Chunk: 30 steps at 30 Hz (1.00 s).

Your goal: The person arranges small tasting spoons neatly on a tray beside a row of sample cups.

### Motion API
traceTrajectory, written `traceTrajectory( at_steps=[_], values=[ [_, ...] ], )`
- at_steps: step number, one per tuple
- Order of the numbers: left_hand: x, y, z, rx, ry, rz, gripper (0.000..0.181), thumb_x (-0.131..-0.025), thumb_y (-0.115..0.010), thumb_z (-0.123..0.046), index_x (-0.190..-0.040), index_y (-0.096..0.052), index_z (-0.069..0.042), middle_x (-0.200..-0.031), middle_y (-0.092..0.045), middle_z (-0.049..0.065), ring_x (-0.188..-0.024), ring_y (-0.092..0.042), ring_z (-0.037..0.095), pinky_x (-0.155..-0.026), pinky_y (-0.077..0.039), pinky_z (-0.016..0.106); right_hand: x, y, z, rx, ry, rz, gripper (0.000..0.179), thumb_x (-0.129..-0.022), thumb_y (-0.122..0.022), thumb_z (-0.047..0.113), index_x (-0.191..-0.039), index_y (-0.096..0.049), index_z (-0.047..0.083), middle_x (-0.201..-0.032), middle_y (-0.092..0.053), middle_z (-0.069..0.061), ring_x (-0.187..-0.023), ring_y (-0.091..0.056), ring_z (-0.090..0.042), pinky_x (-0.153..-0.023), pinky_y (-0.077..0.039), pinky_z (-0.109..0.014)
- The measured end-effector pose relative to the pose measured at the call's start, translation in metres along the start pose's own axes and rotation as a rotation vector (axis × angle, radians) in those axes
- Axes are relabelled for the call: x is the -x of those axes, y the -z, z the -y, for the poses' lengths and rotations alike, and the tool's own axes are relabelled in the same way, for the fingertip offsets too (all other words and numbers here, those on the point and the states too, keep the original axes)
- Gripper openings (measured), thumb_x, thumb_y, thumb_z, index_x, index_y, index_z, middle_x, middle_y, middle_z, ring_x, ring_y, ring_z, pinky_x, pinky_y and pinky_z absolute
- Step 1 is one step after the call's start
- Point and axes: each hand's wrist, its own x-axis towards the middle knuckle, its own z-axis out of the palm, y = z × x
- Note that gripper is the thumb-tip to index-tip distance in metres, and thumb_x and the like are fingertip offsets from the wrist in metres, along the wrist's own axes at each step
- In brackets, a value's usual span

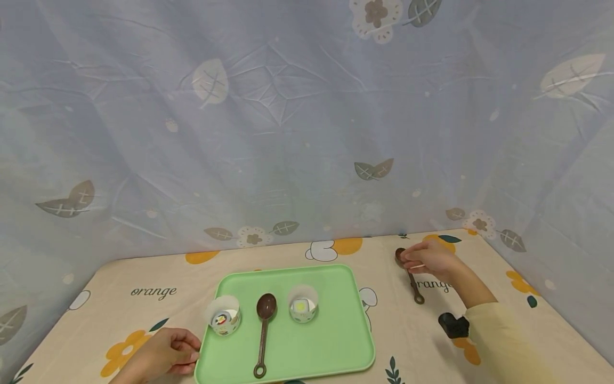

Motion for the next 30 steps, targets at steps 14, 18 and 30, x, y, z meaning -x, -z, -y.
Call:
traceTrajectory(
  at_steps=[14, 18, 30],
  values=[
    [0.0, 0.0, 0.003, 0.009, -0.036, 0.015, 0.004, -0.081, -0.06, 0.009, -0.083, -0.057, 0.007, -0.068, -0.054, 0.008, -0.058, -0.055, 0.015, -0.058, -0.052, 0.029, 0.0, 0.01, -0.025, -0.013, -0.069, -0.039, 0.035, -0.094, -0.042, 0.002, -0.117, -0.042, -0.024, -0.105, -0.06, -0.015, -0.091, -0.06, -0.024, -0.081, -0.05, -0.038],
    [0.001, -0.001, 0.001, 0.009, -0.02, 0.006, 0.004, -0.081, -0.06, 0.008, -0.083, -0.057, 0.008, -0.068, -0.054, 0.008, -0.058, -0.055, 0.015, -0.058, -0.051, 0.029, 0.001, 0.01, -0.032, -0.007, -0.088, -0.048, 0.035, -0.093, -0.043, 0.002, -0.116, -0.042, -0.025, -0.1, -0.061, -0.012, -0.086, -0.061, -0.022, -0.08, -0.051, -0.036],
    [0.003, 0.0, -0.002, 0.028, 0.007, 0.01, 0.004, -0.082, -0.059, 0.007, -0.083, -0.056, 0.008, -0.069, -0.054, 0.009, -0.058, -0.055, 0.016, -0.059, -0.051, 0.028, 0.001, 0.005, -0.048, -0.013, -0.139, -0.081, 0.033, -0.091, -0.045, 0.0, -0.114, -0.046, -0.023, -0.099, -0.061, -0.013, -0.085, -0.06, -0.022, -0.079, -0.051, -0.036]
  ],
)
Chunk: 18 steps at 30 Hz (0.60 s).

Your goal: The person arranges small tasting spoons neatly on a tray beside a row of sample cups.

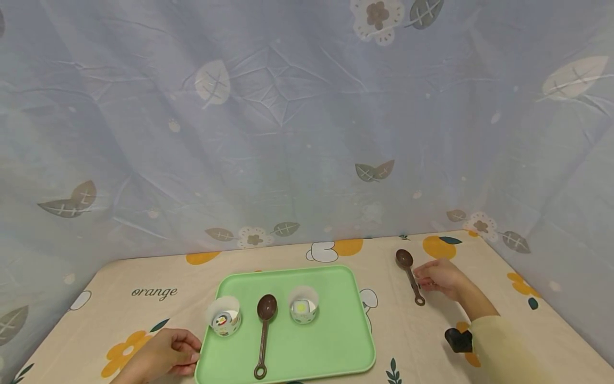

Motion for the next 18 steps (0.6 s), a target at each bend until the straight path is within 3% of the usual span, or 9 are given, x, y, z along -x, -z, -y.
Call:
traceTrajectory(
  at_steps=[18],
  values=[
    [-0.0003, 0.0024, 0.0013, 0.011, -0.02, 0.019, 0.004, -0.081, -0.059, 0.009, -0.084, -0.057, 0.008, -0.069, -0.054, 0.009, -0.06, -0.056, 0.016, -0.059, -0.052, 0.029, -0.0035, -0.005, -0.0072, 0.015, 0.019, -0.008, 0.028, -0.09, -0.044, -0.001, -0.11, -0.052, -0.02, -0.092, -0.059, -0.007, -0.08, -0.054, -0.02, -0.071, -0.05, -0.031]
  ],
)
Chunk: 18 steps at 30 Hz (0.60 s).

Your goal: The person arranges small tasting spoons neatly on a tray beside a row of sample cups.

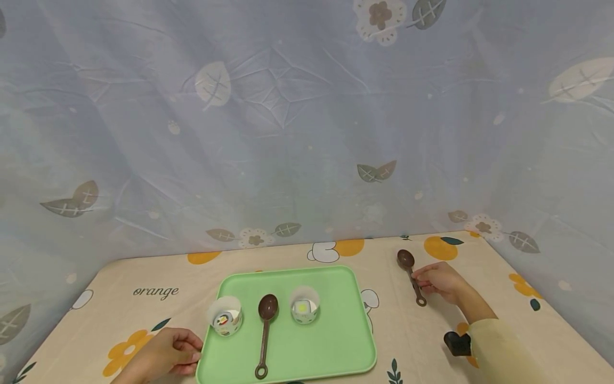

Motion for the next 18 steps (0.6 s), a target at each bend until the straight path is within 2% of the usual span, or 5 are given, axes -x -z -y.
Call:
traceTrajectory(
  at_steps=[10, 18],
  values=[
    [-0.0012, -0.0001, 0.0008, -0.002, 0.005, -0.002, 0.004, -0.081, -0.06, 0.009, -0.084, -0.057, 0.008, -0.069, -0.054, 0.009, -0.06, -0.056, 0.016, -0.059, -0.052, 0.029, -0.0023, -0.0023, -0.0003, 0.015, -0.013, -0.017, 0.027, -0.089, -0.044, -0.002, -0.108, -0.053, -0.019, -0.09, -0.058, -0.007, -0.076, -0.052, -0.018, -0.067, -0.049, -0.029],
    [-0.0016, -0.0009, 0.0, -0.02, 0.019, -0.026, 0.005, -0.08, -0.061, 0.009, -0.083, -0.058, 0.006, -0.069, -0.054, 0.009, -0.059, -0.056, 0.016, -0.059, -0.052, 0.029, -0.0008, -0.0043, 0.0004, 0.032, -0.011, -0.022, 0.028, -0.089, -0.043, -0.002, -0.107, -0.054, -0.02, -0.09, -0.058, -0.006, -0.075, -0.051, -0.019, -0.066, -0.048, -0.029]
  ],
)
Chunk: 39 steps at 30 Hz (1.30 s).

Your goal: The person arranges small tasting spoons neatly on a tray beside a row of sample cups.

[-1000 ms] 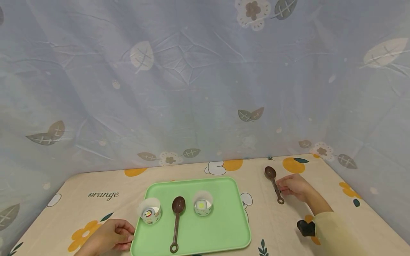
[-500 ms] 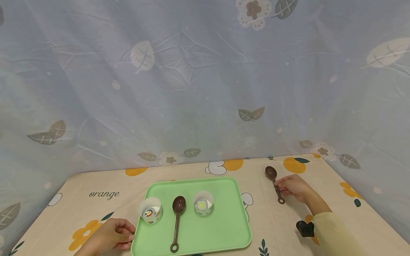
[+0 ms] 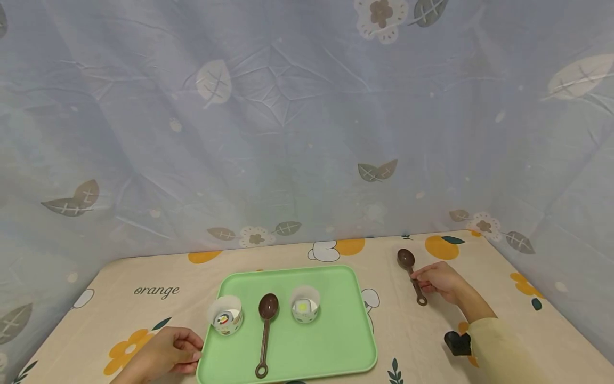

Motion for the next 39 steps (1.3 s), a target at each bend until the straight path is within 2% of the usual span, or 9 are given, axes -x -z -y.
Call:
traceTrajectory(
  at_steps=[10, 29, 39],
  values=[
    [0.0, 0.001, 0.001, -0.007, -0.009, 0.014, 0.006, -0.08, -0.06, 0.01, -0.083, -0.059, 0.005, -0.068, -0.054, 0.008, -0.059, -0.056, 0.015, -0.059, -0.052, 0.028, -0.001, 0.001, -0.001, 0.0, 0.028, 0.022, 0.029, -0.087, -0.043, -0.002, -0.107, -0.054, -0.021, -0.089, -0.06, -0.004, -0.075, -0.054, -0.017, -0.067, -0.05, -0.028],
    [0.0, 0.002, 0.0, 0.007, -0.027, 0.039, 0.005, -0.08, -0.06, 0.009, -0.083, -0.058, 0.006, -0.069, -0.053, 0.008, -0.059, -0.056, 0.015, -0.059, -0.052, 0.028, 0.004, 0.002, 0.003, -0.046, 0.031, 0.038, 0.027, -0.088, -0.043, -0.006, -0.106, -0.05, -0.026, -0.088, -0.062, -0.008, -0.075, -0.059, -0.017, -0.071, -0.053, -0.028],
    [0.001, 0.0, -0.001, 0.008, -0.007, 0.01, 0.005, -0.08, -0.06, 0.009, -0.083, -0.058, 0.007, -0.069, -0.053, 0.009, -0.06, -0.056, 0.015, -0.06, -0.052, 0.029, 0.009, 0.006, 0.012, -0.034, 0.053, 0.071, 0.028, -0.09, -0.045, -0.004, -0.107, -0.05, -0.025, -0.087, -0.062, -0.008, -0.074, -0.061, -0.017, -0.073, -0.053, -0.031]
  ],
)
